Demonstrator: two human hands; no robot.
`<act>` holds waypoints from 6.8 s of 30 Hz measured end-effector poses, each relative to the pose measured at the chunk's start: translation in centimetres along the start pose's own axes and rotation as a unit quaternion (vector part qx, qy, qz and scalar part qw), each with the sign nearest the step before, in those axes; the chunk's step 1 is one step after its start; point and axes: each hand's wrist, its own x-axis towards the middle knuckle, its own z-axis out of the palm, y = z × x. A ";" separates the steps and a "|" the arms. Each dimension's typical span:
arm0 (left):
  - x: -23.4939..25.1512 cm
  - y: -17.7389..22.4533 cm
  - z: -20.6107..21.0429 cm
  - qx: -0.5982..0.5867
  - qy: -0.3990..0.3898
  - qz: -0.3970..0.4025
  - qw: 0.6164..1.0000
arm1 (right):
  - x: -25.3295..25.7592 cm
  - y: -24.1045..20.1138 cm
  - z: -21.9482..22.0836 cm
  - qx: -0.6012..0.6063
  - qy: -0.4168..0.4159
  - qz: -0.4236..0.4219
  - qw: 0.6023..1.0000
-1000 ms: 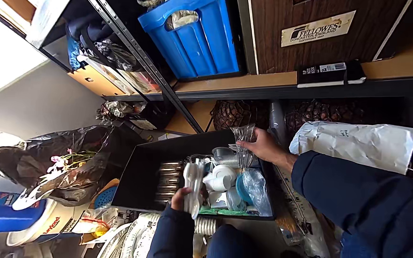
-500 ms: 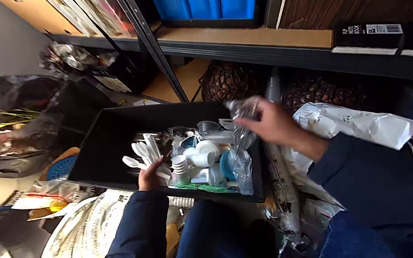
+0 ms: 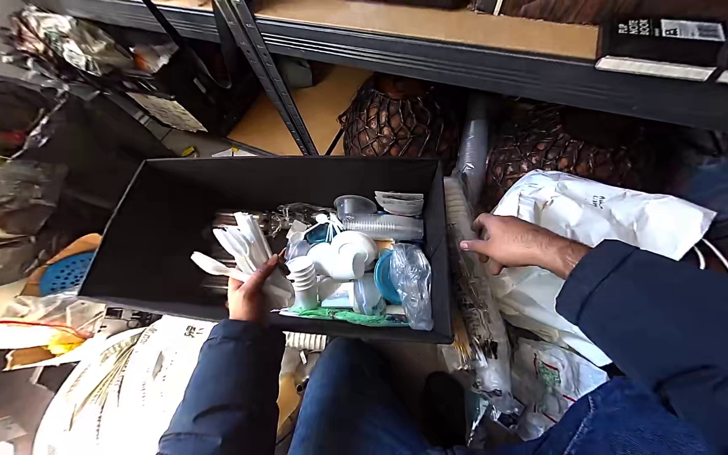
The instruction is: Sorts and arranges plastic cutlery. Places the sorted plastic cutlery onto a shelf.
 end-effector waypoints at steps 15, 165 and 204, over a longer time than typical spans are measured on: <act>-15.5 9.5 15.2 -0.144 -0.298 -0.110 0.937 | -16.7 -7.4 4.7 0.479 -0.015 -0.301 0.825; -27.6 16.0 17.2 -0.194 -0.218 -0.081 0.953 | -29.6 -2.0 11.6 0.455 0.268 -0.424 0.735; -24.2 16.7 17.7 -0.121 -0.278 -0.146 0.942 | -30.4 -1.6 8.7 0.581 0.081 -0.335 0.737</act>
